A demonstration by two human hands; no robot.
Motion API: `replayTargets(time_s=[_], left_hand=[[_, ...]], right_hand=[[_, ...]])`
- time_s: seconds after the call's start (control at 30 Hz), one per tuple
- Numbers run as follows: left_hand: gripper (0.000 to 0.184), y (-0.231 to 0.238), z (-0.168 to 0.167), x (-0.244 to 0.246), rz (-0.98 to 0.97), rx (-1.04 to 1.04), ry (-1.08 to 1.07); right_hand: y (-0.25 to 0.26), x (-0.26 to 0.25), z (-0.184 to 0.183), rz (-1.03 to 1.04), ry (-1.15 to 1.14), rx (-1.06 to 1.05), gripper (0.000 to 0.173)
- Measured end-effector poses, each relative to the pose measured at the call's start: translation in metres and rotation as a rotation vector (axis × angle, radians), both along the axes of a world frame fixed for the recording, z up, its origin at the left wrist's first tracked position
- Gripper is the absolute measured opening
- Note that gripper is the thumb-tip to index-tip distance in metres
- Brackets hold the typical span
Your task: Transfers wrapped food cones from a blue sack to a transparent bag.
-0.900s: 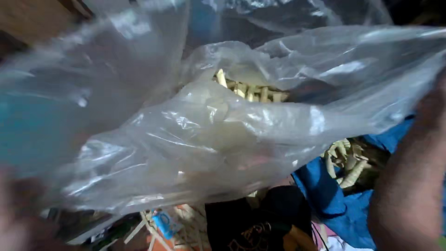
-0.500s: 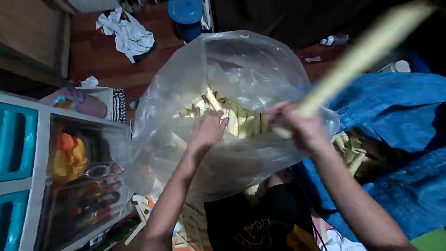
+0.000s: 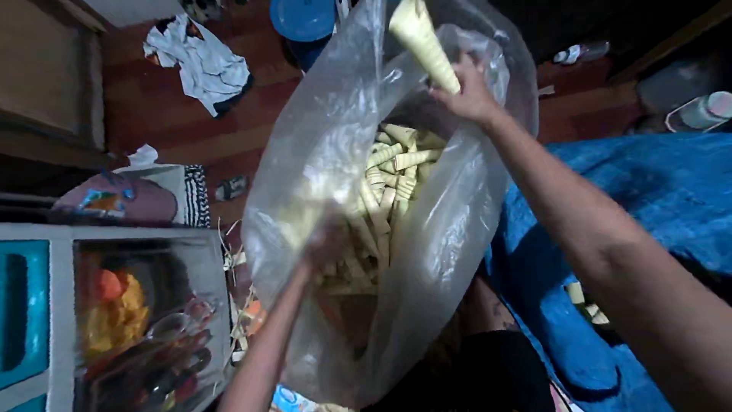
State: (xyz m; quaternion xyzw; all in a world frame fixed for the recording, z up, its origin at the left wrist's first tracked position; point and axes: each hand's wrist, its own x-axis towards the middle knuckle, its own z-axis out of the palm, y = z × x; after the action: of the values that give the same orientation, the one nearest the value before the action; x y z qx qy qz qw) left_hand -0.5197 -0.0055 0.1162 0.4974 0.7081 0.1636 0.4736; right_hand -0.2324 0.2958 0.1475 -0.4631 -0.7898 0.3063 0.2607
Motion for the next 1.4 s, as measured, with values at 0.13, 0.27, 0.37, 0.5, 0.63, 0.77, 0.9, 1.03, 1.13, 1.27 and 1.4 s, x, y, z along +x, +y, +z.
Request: replayTargets(time_s=[0.13, 0.27, 0.37, 0.5, 0.63, 0.77, 0.9, 1.03, 1.13, 1.27, 1.4], left_hand=[[0.064, 0.143, 0.020, -0.070, 0.828, 0.327, -0.687], [0.067, 0.159, 0.056, -0.002, 1.121, 0.421, -0.830], [0.069, 0.074, 0.051, 0.128, 0.626, 0.426, -0.747], [0.064, -0.013, 0.019, 0.263, 0.082, 0.280, -0.622], [0.028, -0.024, 0.023, 0.342, -0.070, 0.234, -0.606], [0.024, -0.022, 0.039, 0.431, -0.412, 0.118, -0.430], [0.059, -0.012, -0.013, 0.522, -0.773, 0.254, 0.027], [0.066, 0.045, -0.078, 0.549, -0.760, 0.135, 0.446], [0.079, 0.088, -0.123, 0.527, -0.763, 0.038, 0.276], [0.092, 0.104, -0.132, 0.526, -0.827, 0.093, 0.324], [0.074, 0.106, -0.114, 0.553, -0.926, 0.002, 0.534]], right_hand=[[-0.016, 0.065, -0.032, 0.136, -0.235, 0.038, 0.039], [-0.098, 0.083, 0.006, -0.074, 0.016, -0.043, 0.036], [-0.220, 0.079, 0.027, -0.346, 0.295, -0.159, 0.037], [-0.343, 0.114, 0.020, -0.072, 0.160, -0.326, 0.064], [-0.396, 0.240, 0.010, -0.448, 0.425, -0.333, 0.036], [-0.400, 0.346, -0.063, -1.082, 0.537, -0.438, 0.031], [-0.376, 0.388, -0.158, -1.022, 0.206, -0.618, 0.041], [-0.359, 0.391, -0.221, -0.905, -0.135, -0.688, 0.076], [-0.354, 0.399, -0.245, -0.871, -0.277, -0.774, 0.079], [-0.355, 0.399, -0.247, -0.879, 0.007, -0.691, 0.054], [-0.338, 0.380, -0.229, -0.819, 0.436, -0.913, 0.060]])
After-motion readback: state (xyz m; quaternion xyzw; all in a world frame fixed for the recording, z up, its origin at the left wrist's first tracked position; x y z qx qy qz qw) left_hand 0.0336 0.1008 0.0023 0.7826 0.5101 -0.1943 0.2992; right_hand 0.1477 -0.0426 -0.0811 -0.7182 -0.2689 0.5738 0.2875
